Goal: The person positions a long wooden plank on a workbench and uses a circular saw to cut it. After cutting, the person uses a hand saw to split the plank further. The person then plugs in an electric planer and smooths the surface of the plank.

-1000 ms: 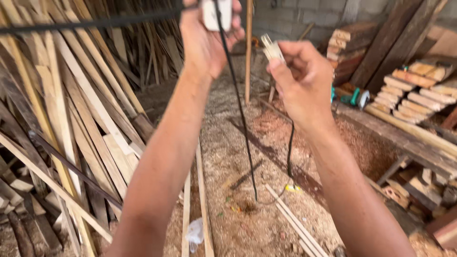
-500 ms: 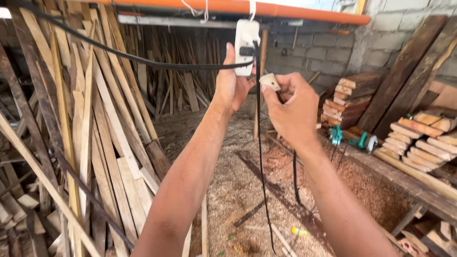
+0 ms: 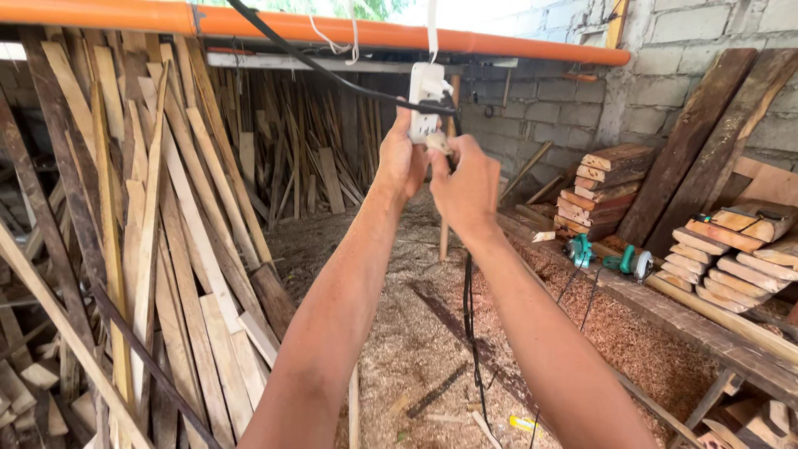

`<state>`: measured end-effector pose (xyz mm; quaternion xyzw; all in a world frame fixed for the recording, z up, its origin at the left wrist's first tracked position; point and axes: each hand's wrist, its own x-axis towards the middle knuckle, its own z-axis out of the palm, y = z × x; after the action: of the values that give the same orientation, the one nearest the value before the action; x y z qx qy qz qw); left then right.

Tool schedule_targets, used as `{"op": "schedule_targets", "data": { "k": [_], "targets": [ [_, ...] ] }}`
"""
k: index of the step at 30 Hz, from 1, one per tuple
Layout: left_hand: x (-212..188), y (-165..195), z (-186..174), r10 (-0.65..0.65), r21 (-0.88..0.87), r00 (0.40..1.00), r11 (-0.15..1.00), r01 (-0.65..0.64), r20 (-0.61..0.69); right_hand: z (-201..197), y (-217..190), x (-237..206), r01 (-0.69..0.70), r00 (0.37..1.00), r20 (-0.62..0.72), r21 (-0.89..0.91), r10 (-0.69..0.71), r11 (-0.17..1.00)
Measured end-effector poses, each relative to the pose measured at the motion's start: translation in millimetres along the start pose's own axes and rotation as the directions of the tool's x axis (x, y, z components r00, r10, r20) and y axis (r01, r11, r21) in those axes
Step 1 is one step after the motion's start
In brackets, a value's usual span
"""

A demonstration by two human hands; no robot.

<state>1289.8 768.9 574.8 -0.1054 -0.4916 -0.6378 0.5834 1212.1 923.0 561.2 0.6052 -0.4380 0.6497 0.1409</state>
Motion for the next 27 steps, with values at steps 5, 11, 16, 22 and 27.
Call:
{"op": "schedule_targets", "data": {
  "k": [5,11,16,22,27],
  "targets": [
    [6.1,0.5,-0.3,-0.034,0.039,0.998,0.999,0.036,-0.048,8.0,8.1,9.5,0.038,0.999,-0.035,-0.04,-0.039,0.999],
    [11.7,-6.2,-4.1,-0.003,0.042,0.998,0.999,0.005,-0.059,5.2,8.1,19.4,-0.044,0.999,0.006,-0.072,0.045,0.996],
    [11.3,-8.7,-2.9,-0.003,-0.006,1.0,1.0,0.003,-0.025,4.8,14.2,18.5,-0.023,1.0,0.016,-0.082,0.024,0.996],
    [5.6,-3.5,4.9,-0.001,0.053,0.996,0.999,0.006,-0.09,6.1,23.0,26.9,0.033,0.999,0.03,-0.042,-0.031,0.999],
    [4.3,-3.7,13.1,0.013,0.096,0.996,0.995,-0.004,-0.09,2.5,22.6,31.4,0.044,0.998,0.044,-0.061,-0.042,0.997]
  ]
}}
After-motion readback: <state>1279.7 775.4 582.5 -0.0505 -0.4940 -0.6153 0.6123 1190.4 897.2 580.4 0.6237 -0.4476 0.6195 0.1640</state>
